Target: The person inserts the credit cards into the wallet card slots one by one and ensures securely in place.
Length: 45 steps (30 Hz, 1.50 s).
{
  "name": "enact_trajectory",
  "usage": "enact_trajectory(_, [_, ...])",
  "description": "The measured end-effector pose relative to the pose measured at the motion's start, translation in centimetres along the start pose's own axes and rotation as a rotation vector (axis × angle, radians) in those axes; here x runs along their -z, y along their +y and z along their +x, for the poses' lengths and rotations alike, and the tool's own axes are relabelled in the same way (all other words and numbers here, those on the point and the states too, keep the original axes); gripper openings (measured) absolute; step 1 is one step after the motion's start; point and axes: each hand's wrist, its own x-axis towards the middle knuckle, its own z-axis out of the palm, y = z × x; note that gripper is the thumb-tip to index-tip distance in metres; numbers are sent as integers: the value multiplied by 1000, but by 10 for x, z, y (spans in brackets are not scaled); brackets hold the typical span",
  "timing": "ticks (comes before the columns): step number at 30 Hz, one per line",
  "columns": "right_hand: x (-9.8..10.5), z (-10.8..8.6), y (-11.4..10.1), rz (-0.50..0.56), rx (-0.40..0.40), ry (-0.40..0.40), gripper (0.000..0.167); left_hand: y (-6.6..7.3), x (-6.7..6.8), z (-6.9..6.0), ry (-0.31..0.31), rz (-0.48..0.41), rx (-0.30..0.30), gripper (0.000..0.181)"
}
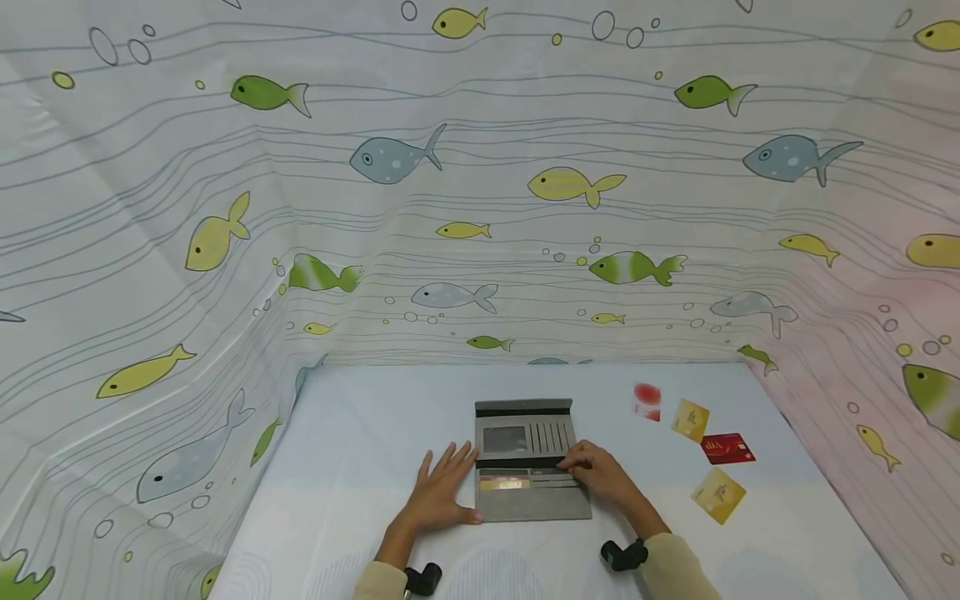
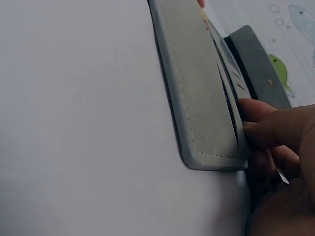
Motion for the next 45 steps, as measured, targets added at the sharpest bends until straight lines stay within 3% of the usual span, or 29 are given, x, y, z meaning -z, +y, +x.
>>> enact_trajectory(17, [-2,-4,-4,-68,89,17,19,0,0,-2,3,-12,1,113])
enact_trajectory(23, [-6,-5,-7,-110,63,63,21,0,-1,-2,3,-17,3,112])
enact_trajectory(30, [-1,-17,-10,-73,-9,255,21,1,2,-1,4,-14,5,112])
enact_trajectory(34, [8,-27,-5,-82,-16,320,19,1,4,-1,7,-13,-1,112])
enact_trajectory(45, [41,-54,18,-163,-117,306,16,-2,-1,-1,5,-6,0,112])
